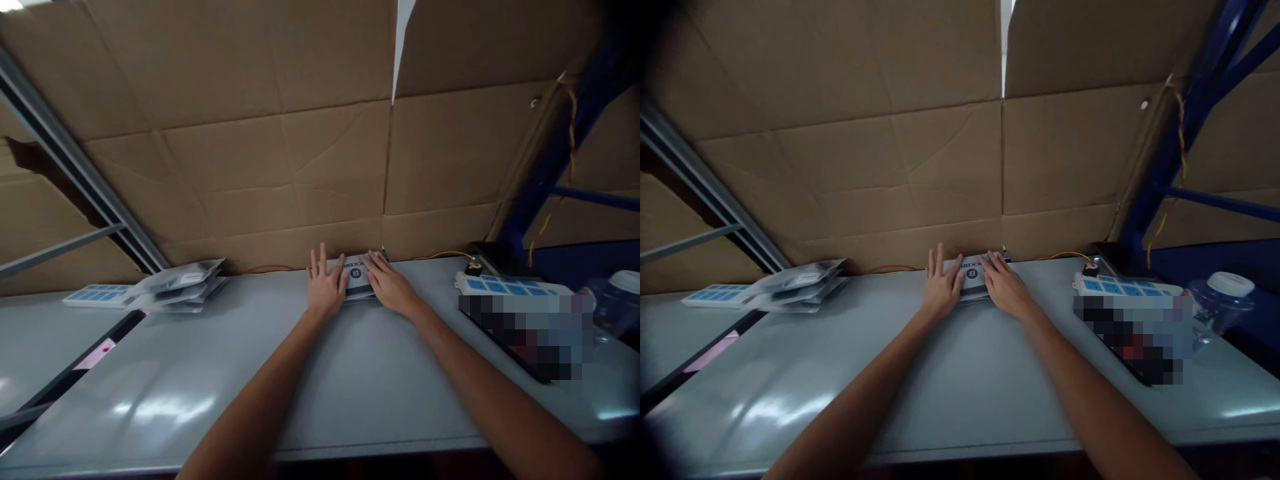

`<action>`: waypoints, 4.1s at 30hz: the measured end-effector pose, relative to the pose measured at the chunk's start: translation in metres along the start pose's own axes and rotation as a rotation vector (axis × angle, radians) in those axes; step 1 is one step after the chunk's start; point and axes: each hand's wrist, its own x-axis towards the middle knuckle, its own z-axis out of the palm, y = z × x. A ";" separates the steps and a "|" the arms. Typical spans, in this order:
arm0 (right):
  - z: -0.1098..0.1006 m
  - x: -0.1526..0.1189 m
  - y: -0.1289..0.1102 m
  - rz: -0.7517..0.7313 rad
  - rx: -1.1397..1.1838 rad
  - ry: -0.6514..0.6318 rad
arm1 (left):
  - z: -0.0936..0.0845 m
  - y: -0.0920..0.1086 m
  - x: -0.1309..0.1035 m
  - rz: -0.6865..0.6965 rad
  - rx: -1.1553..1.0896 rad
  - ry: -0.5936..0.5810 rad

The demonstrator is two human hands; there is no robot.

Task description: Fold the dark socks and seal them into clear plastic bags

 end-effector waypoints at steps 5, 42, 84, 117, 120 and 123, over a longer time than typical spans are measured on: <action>0.006 -0.005 -0.006 0.096 -0.043 -0.057 | 0.002 -0.014 0.004 0.198 0.121 -0.175; -0.026 -0.009 -0.054 -0.291 0.030 0.186 | -0.110 -0.052 0.016 -0.107 0.453 0.007; 0.007 -0.027 -0.087 0.256 0.870 -0.413 | -0.072 -0.017 -0.038 0.015 -0.042 -0.353; -0.013 -0.032 -0.108 0.359 0.891 -0.552 | -0.060 -0.010 -0.051 -0.065 -0.265 -0.143; -0.013 -0.034 -0.116 0.312 0.902 -0.596 | -0.064 -0.003 -0.052 -0.039 -0.239 -0.156; -0.023 -0.032 -0.119 0.313 0.875 -0.531 | -0.079 0.000 -0.048 0.015 -0.169 -0.162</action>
